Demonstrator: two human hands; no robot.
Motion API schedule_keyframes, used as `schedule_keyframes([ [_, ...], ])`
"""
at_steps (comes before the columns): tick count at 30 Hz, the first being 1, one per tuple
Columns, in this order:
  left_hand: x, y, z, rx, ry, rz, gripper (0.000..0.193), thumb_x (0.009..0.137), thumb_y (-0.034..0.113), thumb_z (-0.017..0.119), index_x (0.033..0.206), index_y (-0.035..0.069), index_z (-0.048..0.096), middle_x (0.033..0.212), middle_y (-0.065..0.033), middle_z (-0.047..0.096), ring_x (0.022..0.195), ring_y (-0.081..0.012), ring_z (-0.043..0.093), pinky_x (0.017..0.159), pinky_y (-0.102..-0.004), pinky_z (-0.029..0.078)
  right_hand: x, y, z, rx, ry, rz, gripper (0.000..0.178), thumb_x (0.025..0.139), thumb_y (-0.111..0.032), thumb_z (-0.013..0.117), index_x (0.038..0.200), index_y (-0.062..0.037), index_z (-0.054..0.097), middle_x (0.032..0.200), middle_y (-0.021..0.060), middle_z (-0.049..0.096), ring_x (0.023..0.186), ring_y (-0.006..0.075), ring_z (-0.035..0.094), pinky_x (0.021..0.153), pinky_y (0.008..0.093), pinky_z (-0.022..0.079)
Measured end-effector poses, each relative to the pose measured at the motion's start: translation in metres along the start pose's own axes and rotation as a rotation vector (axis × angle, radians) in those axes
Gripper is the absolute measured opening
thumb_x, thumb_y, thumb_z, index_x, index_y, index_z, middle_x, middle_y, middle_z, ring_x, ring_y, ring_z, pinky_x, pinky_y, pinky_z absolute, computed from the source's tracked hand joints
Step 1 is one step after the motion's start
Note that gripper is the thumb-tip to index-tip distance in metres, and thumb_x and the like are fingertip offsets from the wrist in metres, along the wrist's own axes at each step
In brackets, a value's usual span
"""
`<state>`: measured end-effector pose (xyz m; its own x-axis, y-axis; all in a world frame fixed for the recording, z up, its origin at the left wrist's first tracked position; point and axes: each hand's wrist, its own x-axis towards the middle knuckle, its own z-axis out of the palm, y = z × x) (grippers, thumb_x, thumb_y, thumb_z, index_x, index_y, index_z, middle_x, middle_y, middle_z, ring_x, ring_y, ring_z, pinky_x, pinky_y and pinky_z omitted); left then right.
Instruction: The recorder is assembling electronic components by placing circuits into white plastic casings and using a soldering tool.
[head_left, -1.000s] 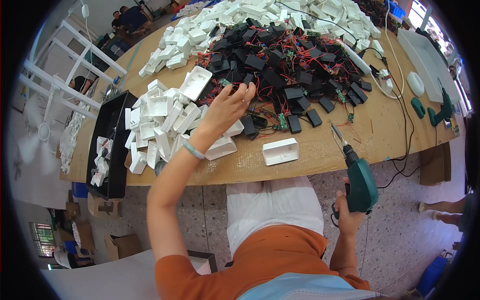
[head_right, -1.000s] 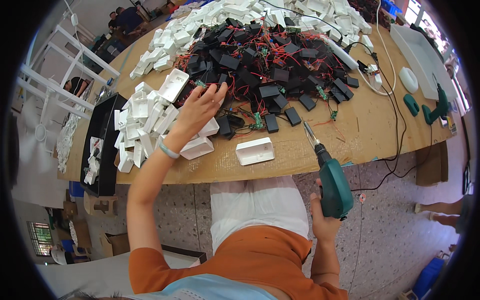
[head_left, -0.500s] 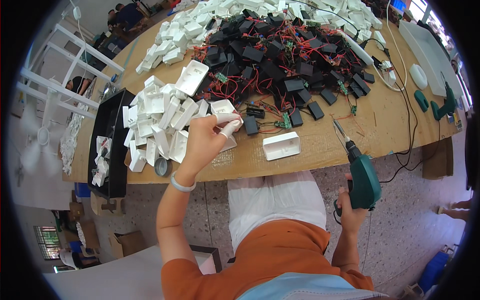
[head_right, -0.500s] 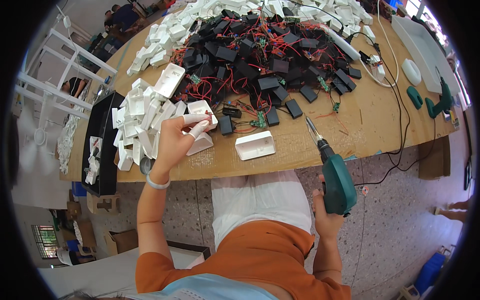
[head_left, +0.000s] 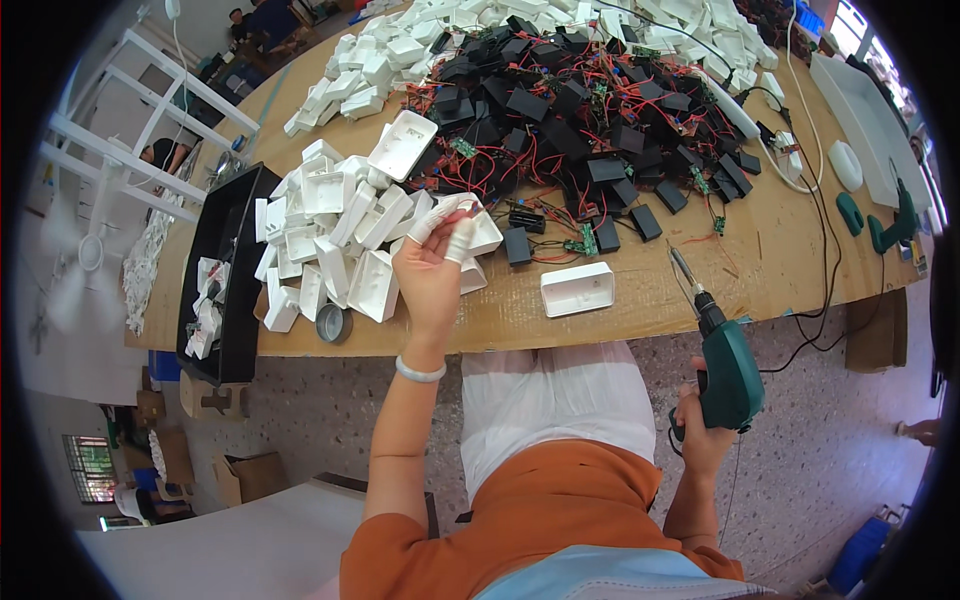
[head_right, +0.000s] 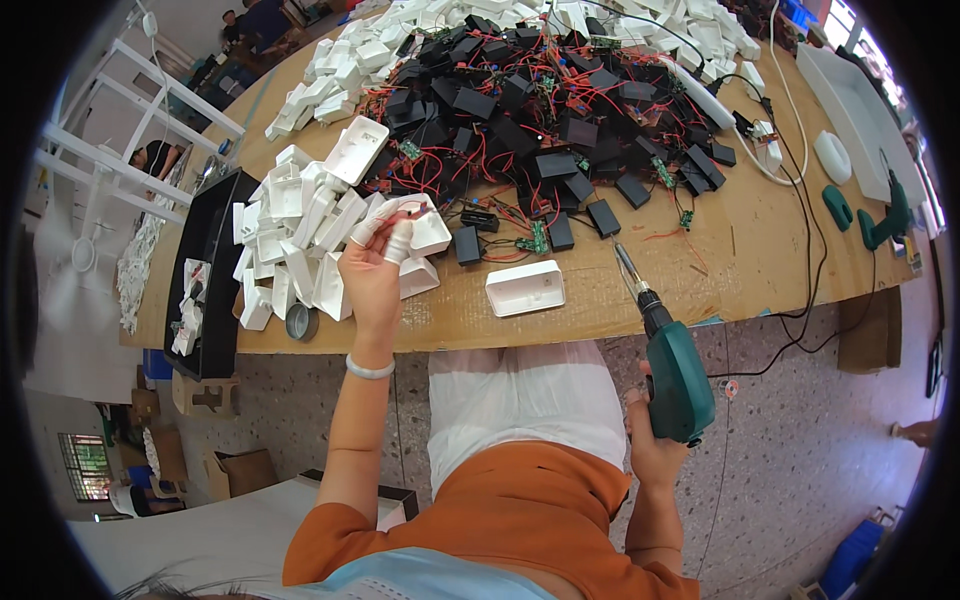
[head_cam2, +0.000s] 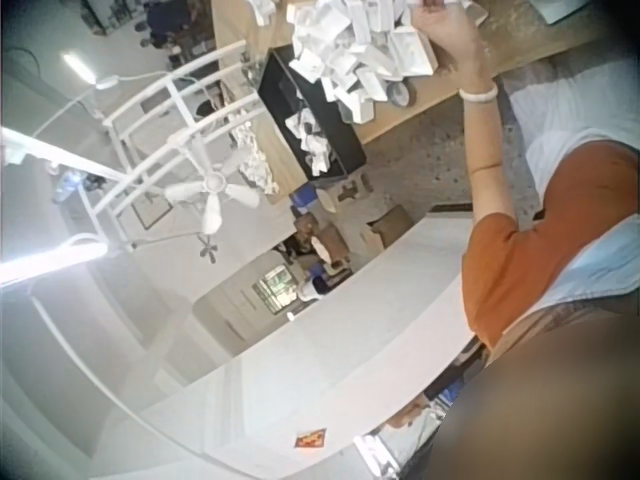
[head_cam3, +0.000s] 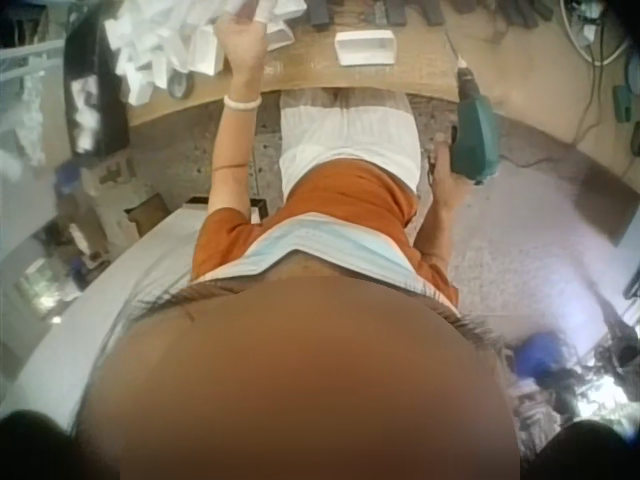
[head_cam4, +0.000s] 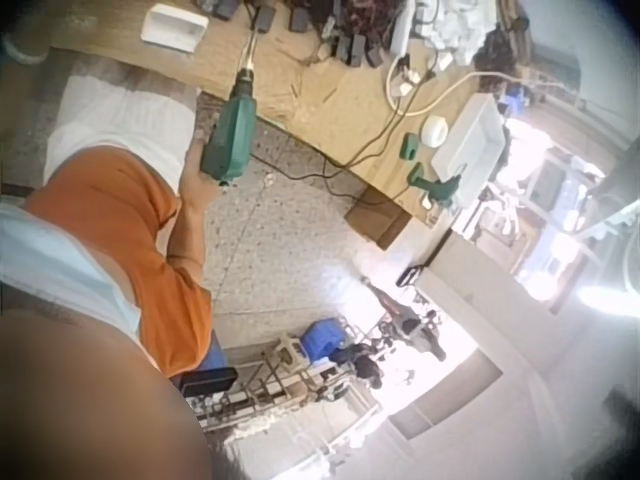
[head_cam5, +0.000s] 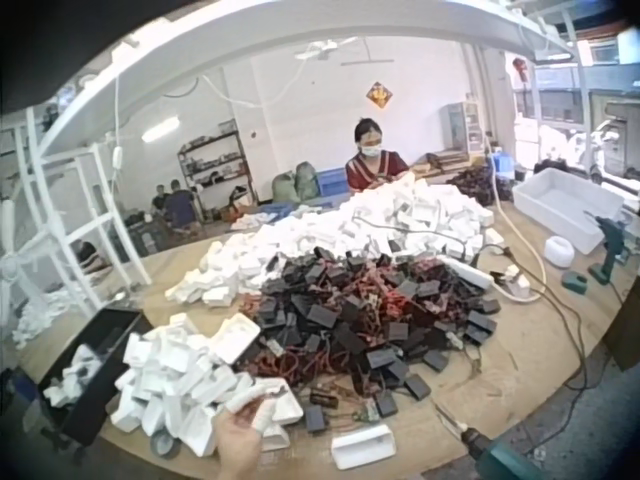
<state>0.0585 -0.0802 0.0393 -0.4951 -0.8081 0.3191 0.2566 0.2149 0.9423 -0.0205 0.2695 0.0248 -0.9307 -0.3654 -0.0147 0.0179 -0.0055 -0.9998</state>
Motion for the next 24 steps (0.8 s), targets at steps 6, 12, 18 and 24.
schedule_keyframes([
  [6,0.019,-0.003,0.017,-0.102,0.163,0.064,0.025,0.099,0.006,0.064,0.123,-0.001,0.068,0.112,-0.0099,0.071,0.099,-0.0116,0.065,0.087,-0.0248,0.053,-0.001,-0.007,0.000,-0.037,0.021,0.015,0.043,0.087,0.012,0.059,0.129,0.0027,0.054,0.120,0.0096,0.065,0.058,0.0034,0.049,0.052,0.0210,0.042],
  [12,0.042,0.026,0.034,-0.197,0.106,0.315,0.022,0.100,0.004,0.061,0.119,-0.004,0.068,0.114,-0.0116,0.071,0.099,-0.0146,0.068,0.090,-0.0275,0.053,-0.001,-0.015,0.003,-0.064,-0.005,0.003,0.040,0.088,0.010,0.060,0.127,0.0028,0.055,0.114,0.0089,0.066,0.058,0.0041,0.050,0.053,0.0220,0.042],
  [18,-0.014,0.028,0.041,0.162,-0.256,0.324,0.019,0.099,0.003,0.061,0.115,-0.004,0.068,0.113,-0.0067,0.056,0.082,-0.0130,0.066,0.072,-0.0260,0.056,-0.013,-0.008,-0.004,-0.087,0.021,0.089,0.035,0.089,0.006,0.062,0.123,0.0024,0.060,0.085,0.0006,0.062,0.058,0.0032,0.049,0.053,0.0208,0.041],
  [24,-0.067,0.002,0.060,0.568,-0.479,0.237,0.037,0.087,0.000,0.068,0.124,0.004,0.068,0.099,-0.0163,0.068,0.084,-0.0335,0.067,0.074,-0.0392,0.054,-0.023,0.018,-0.013,-0.346,-0.226,0.039,0.037,0.089,0.002,0.066,0.126,-0.0011,0.063,0.075,-0.0058,0.054,0.061,0.0025,0.048,0.055,0.0203,0.040],
])
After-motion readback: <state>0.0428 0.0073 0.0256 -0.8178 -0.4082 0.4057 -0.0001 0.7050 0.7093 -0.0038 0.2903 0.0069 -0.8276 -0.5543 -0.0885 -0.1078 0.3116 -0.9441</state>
